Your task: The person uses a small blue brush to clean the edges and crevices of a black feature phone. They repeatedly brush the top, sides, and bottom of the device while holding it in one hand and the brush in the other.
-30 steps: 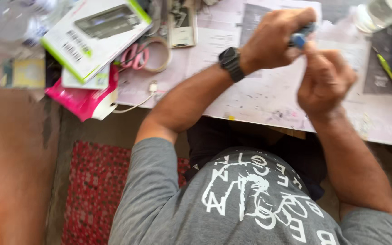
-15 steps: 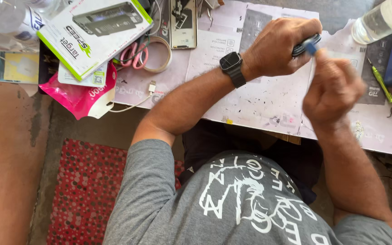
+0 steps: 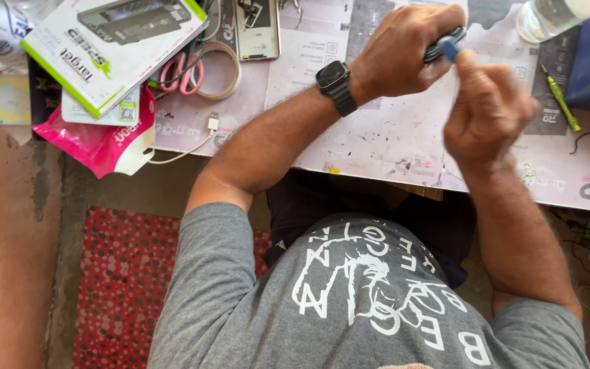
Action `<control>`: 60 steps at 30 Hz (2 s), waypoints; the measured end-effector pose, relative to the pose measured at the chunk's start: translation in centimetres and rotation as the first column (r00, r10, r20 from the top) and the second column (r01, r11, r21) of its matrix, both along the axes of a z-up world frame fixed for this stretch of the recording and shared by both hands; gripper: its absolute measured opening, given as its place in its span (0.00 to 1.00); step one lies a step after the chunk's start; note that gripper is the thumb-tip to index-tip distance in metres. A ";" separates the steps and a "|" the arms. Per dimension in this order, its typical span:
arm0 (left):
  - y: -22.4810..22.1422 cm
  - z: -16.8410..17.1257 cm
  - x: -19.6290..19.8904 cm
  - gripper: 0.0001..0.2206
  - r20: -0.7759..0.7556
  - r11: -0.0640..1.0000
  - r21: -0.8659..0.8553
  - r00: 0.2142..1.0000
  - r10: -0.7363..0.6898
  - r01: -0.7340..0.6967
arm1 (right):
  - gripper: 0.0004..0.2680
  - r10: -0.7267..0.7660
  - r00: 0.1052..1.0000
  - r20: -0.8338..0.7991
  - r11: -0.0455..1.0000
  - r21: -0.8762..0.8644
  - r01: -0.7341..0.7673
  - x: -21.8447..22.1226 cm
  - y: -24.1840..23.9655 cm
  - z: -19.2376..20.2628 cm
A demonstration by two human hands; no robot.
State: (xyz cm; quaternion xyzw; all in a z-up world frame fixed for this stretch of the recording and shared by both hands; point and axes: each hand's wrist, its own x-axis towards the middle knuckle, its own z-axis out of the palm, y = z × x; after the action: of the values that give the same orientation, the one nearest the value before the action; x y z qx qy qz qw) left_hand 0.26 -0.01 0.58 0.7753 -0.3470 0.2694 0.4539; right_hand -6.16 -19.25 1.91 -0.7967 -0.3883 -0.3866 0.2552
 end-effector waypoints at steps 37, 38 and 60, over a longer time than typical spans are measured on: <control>-0.5 -0.4 -0.8 0.08 0.038 0.998 -0.024 0.998 -0.058 0.059 | 0.15 -0.010 0.998 -0.067 1.000 -0.020 0.009 -0.7 -0.8 2.1; -0.4 -0.3 -0.6 0.08 0.033 0.998 -0.022 0.998 -0.060 0.061 | 0.15 -0.006 0.998 -0.061 1.000 -0.026 0.005 -0.4 -0.9 2.2; 0.1 -1.0 0.0 0.05 -0.107 0.999 -0.047 0.994 0.001 -0.006 | 0.13 0.066 0.977 -0.201 0.991 0.130 -0.040 -0.2 0.6 2.7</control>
State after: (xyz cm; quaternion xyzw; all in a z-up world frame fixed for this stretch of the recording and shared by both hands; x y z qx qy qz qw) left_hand 0.27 0.07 -0.46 0.7783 -0.3144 0.2365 0.4894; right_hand -6.36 -18.61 4.65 -0.8040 -0.3561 -0.3193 0.3533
